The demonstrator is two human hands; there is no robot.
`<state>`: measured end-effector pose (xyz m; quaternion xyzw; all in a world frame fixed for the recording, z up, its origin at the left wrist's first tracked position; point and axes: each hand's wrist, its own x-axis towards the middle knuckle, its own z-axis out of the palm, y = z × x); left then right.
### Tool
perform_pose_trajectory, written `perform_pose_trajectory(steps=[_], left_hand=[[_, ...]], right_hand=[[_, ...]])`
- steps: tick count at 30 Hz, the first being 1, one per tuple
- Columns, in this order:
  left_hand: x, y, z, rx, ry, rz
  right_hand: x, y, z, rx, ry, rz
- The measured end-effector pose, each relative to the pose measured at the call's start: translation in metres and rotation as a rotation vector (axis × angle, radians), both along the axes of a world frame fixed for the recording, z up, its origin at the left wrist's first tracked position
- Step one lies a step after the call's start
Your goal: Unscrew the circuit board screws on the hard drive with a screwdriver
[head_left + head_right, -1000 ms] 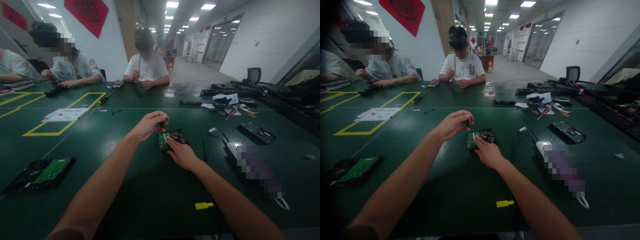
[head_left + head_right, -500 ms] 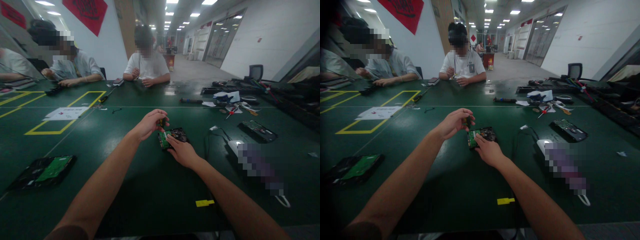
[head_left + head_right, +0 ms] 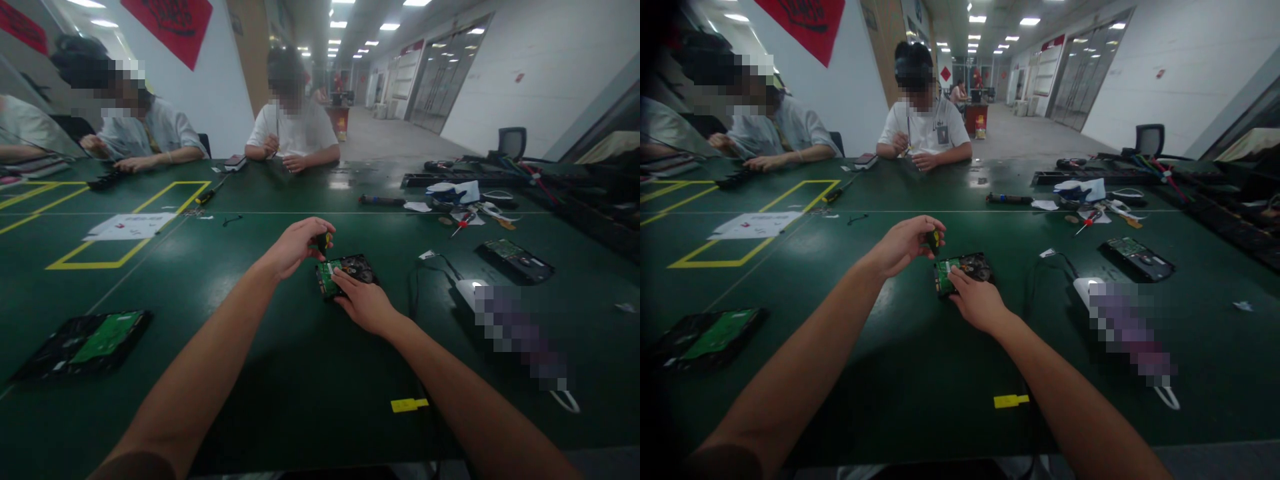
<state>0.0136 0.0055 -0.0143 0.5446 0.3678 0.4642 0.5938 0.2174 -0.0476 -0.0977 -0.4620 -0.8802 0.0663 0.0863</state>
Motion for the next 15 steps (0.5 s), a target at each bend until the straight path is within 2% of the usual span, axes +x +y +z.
perform_pose_trajectory(steps=[8, 15], left_hand=[[-0.0014, -0.0008, 0.0033, 0.026, -0.058, 0.033], [-0.0006, 0.0013, -0.0019, 0.08, 0.02, 0.028]], right_hand=[[0.0006, 0.0001, -0.0013, 0.007, 0.004, -0.003], [-0.0002, 0.0, -0.001, -0.007, -0.001, -0.013]])
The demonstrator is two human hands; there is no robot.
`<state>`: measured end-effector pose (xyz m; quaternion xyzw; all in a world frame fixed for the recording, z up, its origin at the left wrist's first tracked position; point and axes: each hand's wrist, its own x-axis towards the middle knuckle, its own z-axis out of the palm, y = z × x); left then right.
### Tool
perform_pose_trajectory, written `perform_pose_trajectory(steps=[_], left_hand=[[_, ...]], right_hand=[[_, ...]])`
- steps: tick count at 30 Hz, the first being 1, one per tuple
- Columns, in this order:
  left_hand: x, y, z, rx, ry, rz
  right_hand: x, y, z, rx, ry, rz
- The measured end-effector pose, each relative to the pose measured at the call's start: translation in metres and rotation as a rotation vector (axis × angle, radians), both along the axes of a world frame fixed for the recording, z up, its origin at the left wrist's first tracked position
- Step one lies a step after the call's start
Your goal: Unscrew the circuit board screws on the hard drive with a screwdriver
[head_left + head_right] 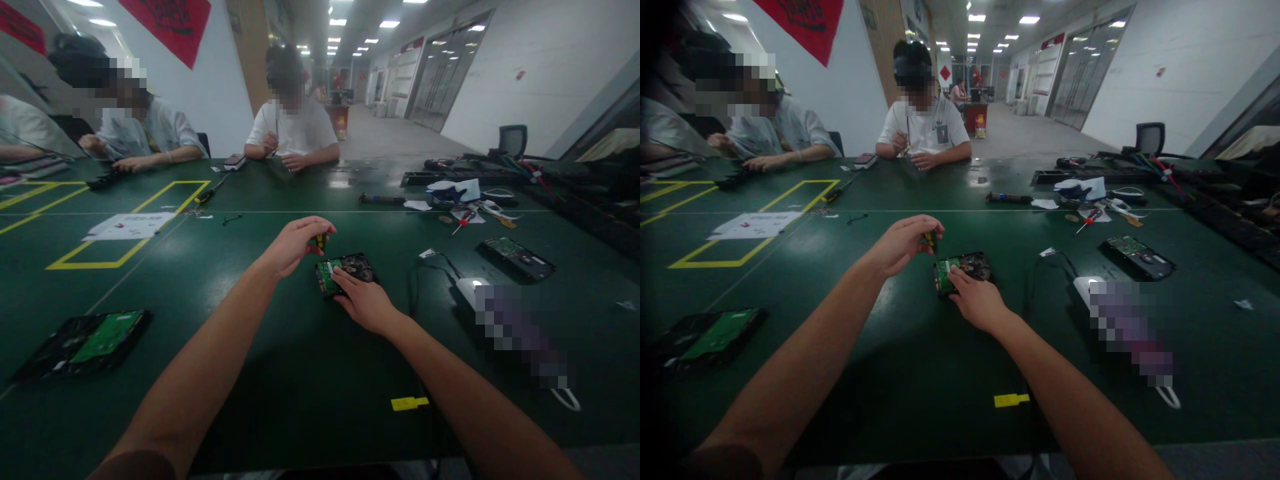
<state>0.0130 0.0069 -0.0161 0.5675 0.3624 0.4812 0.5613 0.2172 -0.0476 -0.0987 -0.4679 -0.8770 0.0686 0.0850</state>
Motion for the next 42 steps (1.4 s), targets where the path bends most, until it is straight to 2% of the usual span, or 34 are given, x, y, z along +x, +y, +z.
perform_pose_trajectory(steps=[5, 14, 18, 23, 31, 42], left_hand=[[-0.0002, -0.0028, 0.0024, -0.019, 0.039, -0.032], [0.0009, -0.0026, 0.0003, -0.12, -0.096, -0.035], [0.0005, -0.0017, 0.0006, -0.095, -0.068, -0.043], [0.0004, -0.0003, 0.0013, -0.036, 0.014, 0.01], [-0.0001, -0.0009, 0.0031, -0.044, -0.041, 0.006], [0.0014, -0.0001, 0.0019, -0.02, -0.003, -0.027]], right_hand=[[-0.0002, -0.0008, 0.003, 0.004, -0.002, 0.011], [0.0, -0.0013, 0.002, 0.021, -0.01, 0.02], [0.0002, -0.0014, 0.0019, 0.019, -0.008, 0.014], [-0.0004, -0.0015, 0.0056, -0.031, -0.014, -0.001], [-0.0005, -0.0008, 0.0035, -0.008, -0.009, 0.008], [-0.0003, -0.0011, 0.0031, -0.011, -0.001, 0.004]])
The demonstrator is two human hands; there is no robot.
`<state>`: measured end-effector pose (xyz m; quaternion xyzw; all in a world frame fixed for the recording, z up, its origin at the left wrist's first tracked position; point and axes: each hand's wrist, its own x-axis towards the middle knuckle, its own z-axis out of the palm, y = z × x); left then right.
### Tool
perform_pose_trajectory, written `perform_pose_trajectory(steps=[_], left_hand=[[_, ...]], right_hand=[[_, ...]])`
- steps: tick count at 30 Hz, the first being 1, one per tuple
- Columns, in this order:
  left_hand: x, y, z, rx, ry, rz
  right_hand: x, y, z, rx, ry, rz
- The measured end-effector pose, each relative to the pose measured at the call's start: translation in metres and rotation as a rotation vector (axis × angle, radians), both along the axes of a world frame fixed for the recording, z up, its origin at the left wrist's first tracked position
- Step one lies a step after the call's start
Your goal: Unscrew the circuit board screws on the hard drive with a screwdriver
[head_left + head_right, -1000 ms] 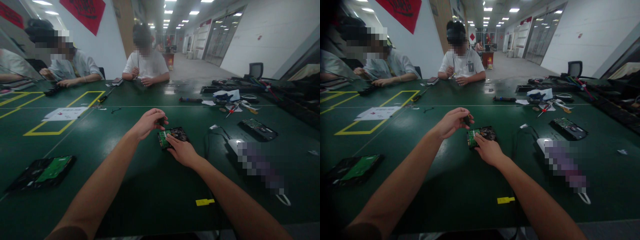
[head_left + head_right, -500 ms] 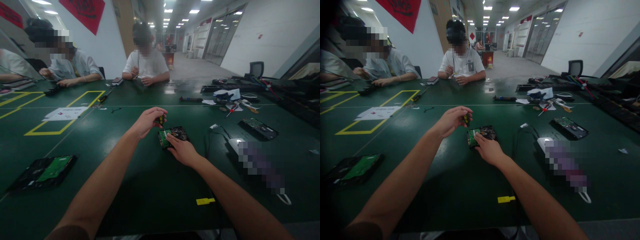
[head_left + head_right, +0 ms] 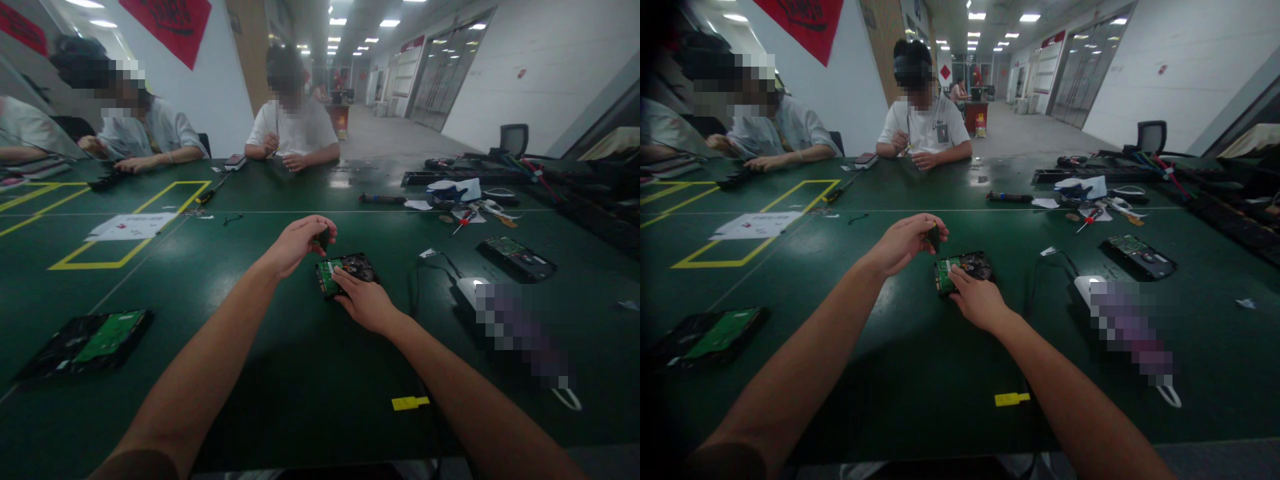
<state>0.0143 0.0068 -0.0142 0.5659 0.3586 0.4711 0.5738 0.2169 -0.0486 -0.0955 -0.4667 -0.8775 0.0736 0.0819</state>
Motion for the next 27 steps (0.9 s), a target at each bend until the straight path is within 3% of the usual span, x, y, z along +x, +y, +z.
perform_pose_trajectory(steps=[9, 27], left_hand=[[-0.0011, -0.0042, 0.0052, -0.028, -0.041, 0.04], [-0.0013, -0.0034, 0.003, -0.029, -0.078, -0.014]], right_hand=[[-0.0003, 0.0, 0.0003, -0.002, -0.013, 0.001], [-0.0003, -0.0007, 0.0006, -0.01, -0.003, -0.005]])
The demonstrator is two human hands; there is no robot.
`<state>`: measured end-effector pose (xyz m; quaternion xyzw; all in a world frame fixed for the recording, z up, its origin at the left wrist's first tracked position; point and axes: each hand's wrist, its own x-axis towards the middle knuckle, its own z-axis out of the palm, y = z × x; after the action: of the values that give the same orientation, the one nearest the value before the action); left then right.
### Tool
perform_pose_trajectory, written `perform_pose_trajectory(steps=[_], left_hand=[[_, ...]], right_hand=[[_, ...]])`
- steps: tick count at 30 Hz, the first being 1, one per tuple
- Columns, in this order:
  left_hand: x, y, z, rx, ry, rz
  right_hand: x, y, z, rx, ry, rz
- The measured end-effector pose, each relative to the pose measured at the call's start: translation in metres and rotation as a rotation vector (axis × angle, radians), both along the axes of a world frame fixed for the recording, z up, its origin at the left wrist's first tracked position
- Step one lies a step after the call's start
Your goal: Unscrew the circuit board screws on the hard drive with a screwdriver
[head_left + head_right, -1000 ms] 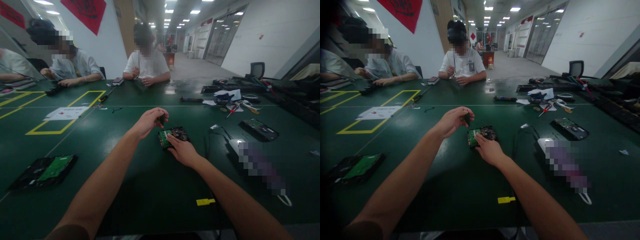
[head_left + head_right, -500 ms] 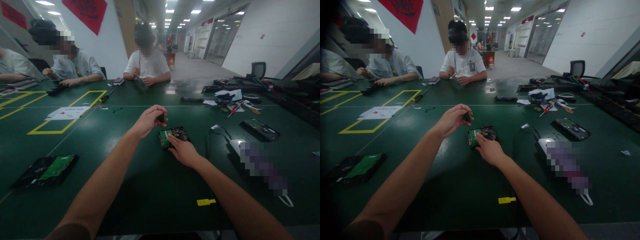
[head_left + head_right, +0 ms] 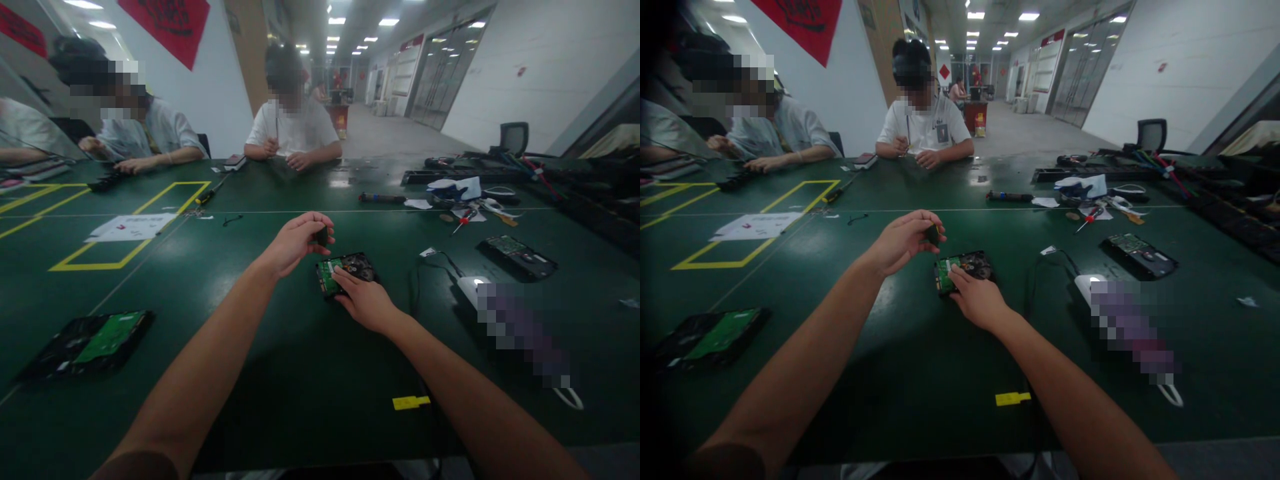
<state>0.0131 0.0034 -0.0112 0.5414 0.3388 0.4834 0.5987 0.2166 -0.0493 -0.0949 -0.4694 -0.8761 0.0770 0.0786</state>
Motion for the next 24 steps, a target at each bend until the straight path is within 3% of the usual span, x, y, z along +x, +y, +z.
perform_pose_trajectory(steps=[24], left_hand=[[-0.0003, 0.0021, -0.0037, 0.036, -0.006, -0.027]], right_hand=[[0.0002, 0.0006, -0.0016, 0.06, -0.02, 0.022]])
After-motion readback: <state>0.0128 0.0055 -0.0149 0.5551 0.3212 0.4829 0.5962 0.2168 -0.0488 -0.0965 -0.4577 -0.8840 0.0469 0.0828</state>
